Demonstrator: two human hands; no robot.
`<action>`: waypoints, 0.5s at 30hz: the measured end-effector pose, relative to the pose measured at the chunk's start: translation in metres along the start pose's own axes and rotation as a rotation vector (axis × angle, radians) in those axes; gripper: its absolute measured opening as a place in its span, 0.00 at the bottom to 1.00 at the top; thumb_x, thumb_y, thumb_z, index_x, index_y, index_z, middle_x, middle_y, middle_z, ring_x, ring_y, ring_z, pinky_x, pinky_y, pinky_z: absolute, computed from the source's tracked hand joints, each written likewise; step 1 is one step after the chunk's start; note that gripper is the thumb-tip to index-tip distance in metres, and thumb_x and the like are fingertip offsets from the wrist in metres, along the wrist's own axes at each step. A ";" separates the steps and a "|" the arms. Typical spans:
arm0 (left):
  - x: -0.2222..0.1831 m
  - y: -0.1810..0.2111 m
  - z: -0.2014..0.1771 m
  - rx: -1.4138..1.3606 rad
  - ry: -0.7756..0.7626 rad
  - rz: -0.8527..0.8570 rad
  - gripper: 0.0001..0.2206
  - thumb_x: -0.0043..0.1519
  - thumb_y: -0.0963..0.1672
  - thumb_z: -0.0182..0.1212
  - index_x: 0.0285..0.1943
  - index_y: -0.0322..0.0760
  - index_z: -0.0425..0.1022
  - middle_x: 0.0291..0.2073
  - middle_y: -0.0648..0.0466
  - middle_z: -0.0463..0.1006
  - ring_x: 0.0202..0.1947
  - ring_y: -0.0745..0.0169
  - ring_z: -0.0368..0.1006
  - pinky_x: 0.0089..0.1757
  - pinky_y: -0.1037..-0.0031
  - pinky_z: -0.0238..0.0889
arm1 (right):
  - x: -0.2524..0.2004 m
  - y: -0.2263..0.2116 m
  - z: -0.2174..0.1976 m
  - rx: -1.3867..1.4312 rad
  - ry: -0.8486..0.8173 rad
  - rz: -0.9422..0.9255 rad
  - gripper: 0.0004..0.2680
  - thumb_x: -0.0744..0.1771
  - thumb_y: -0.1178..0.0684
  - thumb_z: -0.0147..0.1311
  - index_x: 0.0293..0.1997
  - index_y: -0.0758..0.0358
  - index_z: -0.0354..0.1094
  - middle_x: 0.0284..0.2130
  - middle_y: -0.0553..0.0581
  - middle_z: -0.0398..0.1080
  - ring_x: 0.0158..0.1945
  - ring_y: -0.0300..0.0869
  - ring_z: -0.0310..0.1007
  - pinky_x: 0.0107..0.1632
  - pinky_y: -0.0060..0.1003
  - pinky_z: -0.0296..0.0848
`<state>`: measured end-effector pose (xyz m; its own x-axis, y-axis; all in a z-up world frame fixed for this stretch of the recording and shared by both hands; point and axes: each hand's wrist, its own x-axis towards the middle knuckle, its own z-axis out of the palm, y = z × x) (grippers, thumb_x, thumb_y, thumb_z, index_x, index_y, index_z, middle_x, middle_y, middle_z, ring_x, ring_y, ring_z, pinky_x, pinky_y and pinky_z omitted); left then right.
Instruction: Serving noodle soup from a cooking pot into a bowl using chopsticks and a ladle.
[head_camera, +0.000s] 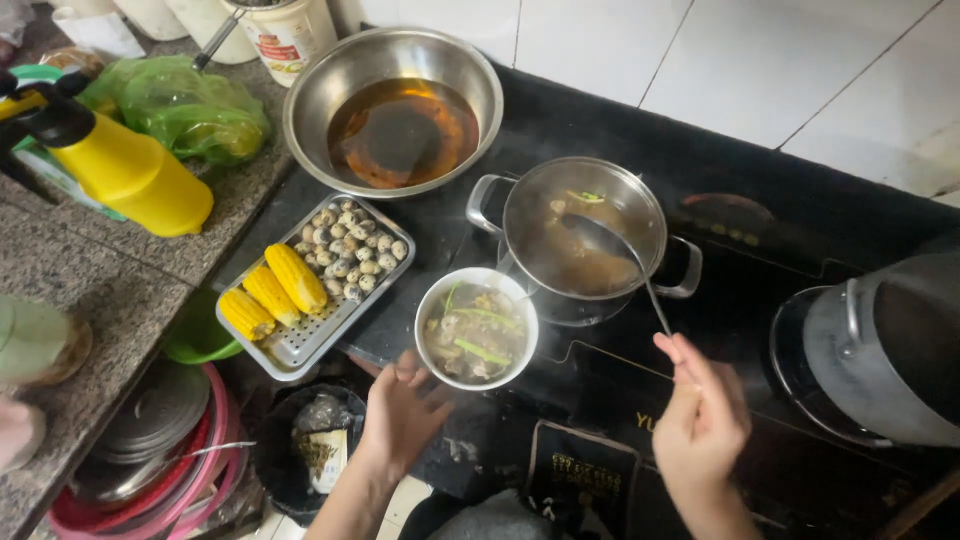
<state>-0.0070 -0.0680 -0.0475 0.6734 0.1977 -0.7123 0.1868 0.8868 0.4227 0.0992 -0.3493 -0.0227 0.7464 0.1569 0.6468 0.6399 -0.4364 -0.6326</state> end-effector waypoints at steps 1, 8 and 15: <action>0.014 -0.014 -0.024 0.053 0.175 0.140 0.37 0.53 0.46 0.50 0.79 0.44 0.58 0.62 0.45 0.69 0.61 0.43 0.67 0.61 0.55 0.61 | 0.001 -0.007 0.002 -0.025 0.031 -0.074 0.10 0.73 0.72 0.44 0.61 0.77 0.69 0.46 0.71 0.77 0.50 0.54 0.81 0.48 0.38 0.78; -0.062 -0.052 0.053 0.799 -0.344 0.226 0.30 0.63 0.58 0.46 0.71 0.47 0.74 0.62 0.50 0.87 0.63 0.63 0.80 0.65 0.70 0.61 | -0.048 -0.045 0.019 0.055 0.181 -0.157 0.06 0.69 0.63 0.51 0.49 0.71 0.73 0.41 0.68 0.81 0.41 0.52 0.82 0.43 0.35 0.79; -0.050 -0.072 0.101 0.609 -0.461 -0.141 0.18 0.68 0.49 0.52 0.51 0.29 0.80 0.48 0.39 0.90 0.45 0.54 0.84 0.48 0.69 0.75 | -0.102 -0.039 -0.013 -0.059 -0.062 -0.267 0.10 0.70 0.57 0.56 0.57 0.66 0.72 0.49 0.64 0.79 0.47 0.51 0.83 0.51 0.45 0.76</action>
<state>0.0180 -0.1839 0.0142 0.8188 -0.2119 -0.5335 0.5629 0.4786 0.6738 -0.0042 -0.3602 -0.0583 0.5637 0.3264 0.7587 0.8050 -0.4227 -0.4163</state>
